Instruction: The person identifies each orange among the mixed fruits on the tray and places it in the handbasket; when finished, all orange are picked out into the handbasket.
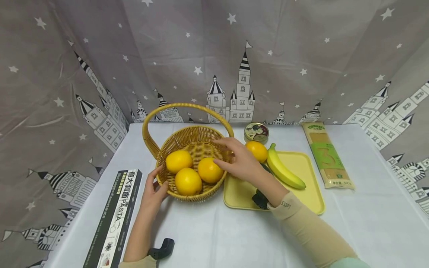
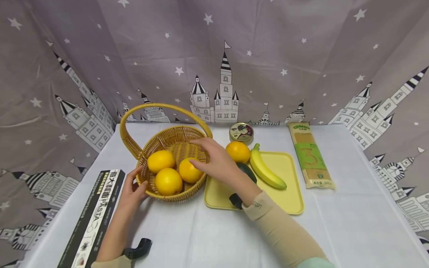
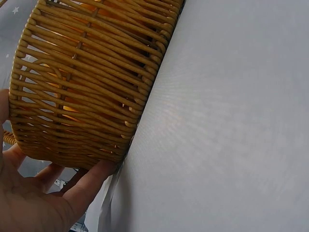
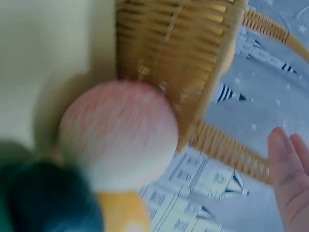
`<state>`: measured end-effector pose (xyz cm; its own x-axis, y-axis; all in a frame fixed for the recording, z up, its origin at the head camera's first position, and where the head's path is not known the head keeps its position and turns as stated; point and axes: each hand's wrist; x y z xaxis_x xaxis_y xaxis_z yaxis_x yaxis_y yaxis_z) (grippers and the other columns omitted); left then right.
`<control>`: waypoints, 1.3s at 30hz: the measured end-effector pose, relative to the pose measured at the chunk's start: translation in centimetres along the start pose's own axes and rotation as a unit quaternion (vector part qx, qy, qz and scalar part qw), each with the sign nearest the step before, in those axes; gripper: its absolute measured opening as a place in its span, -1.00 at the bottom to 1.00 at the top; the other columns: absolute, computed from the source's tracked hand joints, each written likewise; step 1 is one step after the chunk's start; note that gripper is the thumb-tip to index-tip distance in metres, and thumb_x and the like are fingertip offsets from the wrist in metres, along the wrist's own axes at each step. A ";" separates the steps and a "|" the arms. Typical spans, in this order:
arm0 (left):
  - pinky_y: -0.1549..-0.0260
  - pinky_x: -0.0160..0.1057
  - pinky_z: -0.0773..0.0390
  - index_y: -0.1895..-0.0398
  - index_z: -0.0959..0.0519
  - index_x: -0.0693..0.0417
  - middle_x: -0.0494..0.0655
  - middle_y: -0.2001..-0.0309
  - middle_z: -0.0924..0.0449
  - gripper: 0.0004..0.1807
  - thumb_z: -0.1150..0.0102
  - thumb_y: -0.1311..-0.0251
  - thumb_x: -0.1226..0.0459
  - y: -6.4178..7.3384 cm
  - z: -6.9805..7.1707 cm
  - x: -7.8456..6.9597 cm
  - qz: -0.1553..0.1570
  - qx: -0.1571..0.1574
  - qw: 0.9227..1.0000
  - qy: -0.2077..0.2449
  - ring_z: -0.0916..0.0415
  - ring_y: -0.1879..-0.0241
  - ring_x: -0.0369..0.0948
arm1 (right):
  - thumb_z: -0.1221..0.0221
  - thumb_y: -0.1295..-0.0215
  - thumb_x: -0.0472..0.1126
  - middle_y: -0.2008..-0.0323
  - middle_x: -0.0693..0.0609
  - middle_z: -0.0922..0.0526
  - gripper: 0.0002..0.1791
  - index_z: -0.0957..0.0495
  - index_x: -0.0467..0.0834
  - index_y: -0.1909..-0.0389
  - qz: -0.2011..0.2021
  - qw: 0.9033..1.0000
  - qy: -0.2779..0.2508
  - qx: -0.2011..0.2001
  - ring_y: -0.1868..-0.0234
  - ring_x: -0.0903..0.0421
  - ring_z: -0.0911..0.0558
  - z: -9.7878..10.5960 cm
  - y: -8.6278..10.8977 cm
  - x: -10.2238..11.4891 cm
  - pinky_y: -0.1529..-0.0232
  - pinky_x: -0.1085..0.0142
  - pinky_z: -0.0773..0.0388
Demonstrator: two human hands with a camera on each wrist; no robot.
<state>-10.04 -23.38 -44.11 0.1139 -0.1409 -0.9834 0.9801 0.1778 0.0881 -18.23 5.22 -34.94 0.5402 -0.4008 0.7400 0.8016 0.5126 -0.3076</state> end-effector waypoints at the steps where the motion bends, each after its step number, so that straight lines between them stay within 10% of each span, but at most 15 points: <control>1: 0.15 -0.43 -0.57 -0.49 -0.05 -0.07 0.04 -0.48 0.13 -0.36 0.10 -0.39 0.40 0.0 0.0 0.0 -0.001 0.000 1.000 -0.001 -0.14 -0.30 0.04 | -0.32 -0.20 -0.16 -0.16 0.02 -0.47 -0.43 -0.44 -0.07 -0.25 0.006 1.000 -0.009 -0.003 -0.02 0.07 -0.53 0.4 0.4 -0.2 0.07 0.18 -0.62; 7: 0.16 -0.44 -0.58 -0.49 -0.05 -0.08 0.00 -0.49 0.13 -0.36 0.10 -0.39 0.39 0.0 0.0 0.0 -0.007 -0.001 1.000 -0.005 -0.15 -0.30 0.04 | -0.35 -0.17 -0.23 -0.07 -0.09 -0.54 -0.47 -0.49 -0.13 -0.19 0.016 0.999 -0.040 -0.032 -0.02 -0.10 -0.56 2.5 1.8 -2.2 0.04 0.04 -0.61; 19: 0.15 -0.42 -0.58 -0.49 -0.05 -0.11 0.00 -0.49 0.13 -0.36 0.10 -0.40 0.38 0.0 0.0 0.1 -0.007 0.001 1.000 0.002 -0.15 -0.30 0.03 | -0.32 -0.21 -0.09 -0.27 -0.18 -0.35 -0.29 -0.31 -0.14 -0.36 -0.116 0.992 0.043 -0.022 -0.17 -0.19 -0.40 6.5 2.3 -7.3 -0.14 -0.06 -0.45; 39: 0.14 -0.43 -0.57 -0.49 -0.07 -0.11 -0.04 -0.50 0.16 -0.37 0.08 -0.39 0.37 -0.1 0.0 0.3 -0.010 -0.005 1.000 -0.005 -0.11 -0.34 0.03 | -0.35 -0.12 0.04 -0.26 -0.19 -0.34 -0.16 -0.26 -0.16 -0.37 -0.159 0.982 0.102 0.012 -0.16 -0.16 -0.38 4.3 1.7 -11.9 -0.18 -0.10 -0.34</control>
<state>-10.08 -23.42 -44.43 0.0953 -0.1547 -0.9834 0.9805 0.1851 0.0659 -24.38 14.12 -41.68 0.3060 -0.6855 0.6606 0.9331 0.3537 -0.0652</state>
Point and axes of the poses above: each hand's wrist, its own y-axis away from the middle knuckle, its own z-axis out of the back of the hand, x = y × z
